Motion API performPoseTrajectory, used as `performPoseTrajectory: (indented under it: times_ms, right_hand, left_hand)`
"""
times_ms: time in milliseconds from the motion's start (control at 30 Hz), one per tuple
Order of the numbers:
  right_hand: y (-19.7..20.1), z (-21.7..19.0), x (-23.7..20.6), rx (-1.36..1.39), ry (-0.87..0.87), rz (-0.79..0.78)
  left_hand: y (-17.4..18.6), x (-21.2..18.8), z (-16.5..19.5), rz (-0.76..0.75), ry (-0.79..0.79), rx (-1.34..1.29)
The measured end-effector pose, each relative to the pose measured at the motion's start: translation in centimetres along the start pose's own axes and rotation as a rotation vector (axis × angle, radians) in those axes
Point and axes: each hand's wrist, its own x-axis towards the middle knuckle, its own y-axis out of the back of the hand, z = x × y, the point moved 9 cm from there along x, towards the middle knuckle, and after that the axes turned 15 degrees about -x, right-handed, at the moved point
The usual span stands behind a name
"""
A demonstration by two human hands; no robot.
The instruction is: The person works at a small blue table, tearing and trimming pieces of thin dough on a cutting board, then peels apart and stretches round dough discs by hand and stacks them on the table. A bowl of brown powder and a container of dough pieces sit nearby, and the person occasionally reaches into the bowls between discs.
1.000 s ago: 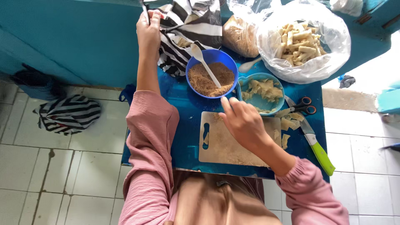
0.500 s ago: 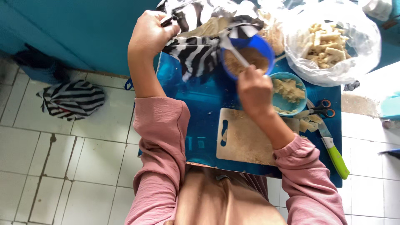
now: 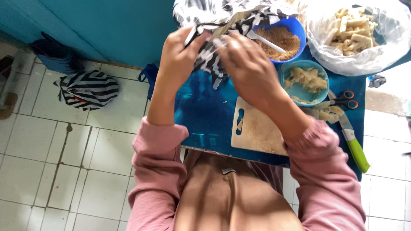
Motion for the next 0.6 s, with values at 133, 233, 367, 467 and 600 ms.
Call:
performPoseTrajectory:
  times_ms: [133,233,367,467,600]
  right_hand:
    - [-6.1,0.0,1.5,-0.059,0.013,-0.383]
    - [-8.5,1.8,-1.0,-0.097,-0.101,-0.726]
    - [-8.9,3.5,-2.5,-0.065,-0.184,-0.834]
    - [-7.1,4.3,1.4,0.214,-0.237,-0.295]
    - [-13.4,4.5,6.3,0.519,-0.331,-0.335]
  left_hand:
    - [1.0,-4.1,1.1,0.075,0.009,-0.285]
    - [1.3,-5.6,-0.1,0.198,-0.011,-0.472]
    - [0.3,-6.3,-2.2,0.263,-0.105,-0.436]
    - [-1.0,-6.7,-3.5,0.306,-0.123,-0.406]
    - [-1.6,-6.6,-4.1,0.320,-0.084,-0.542]
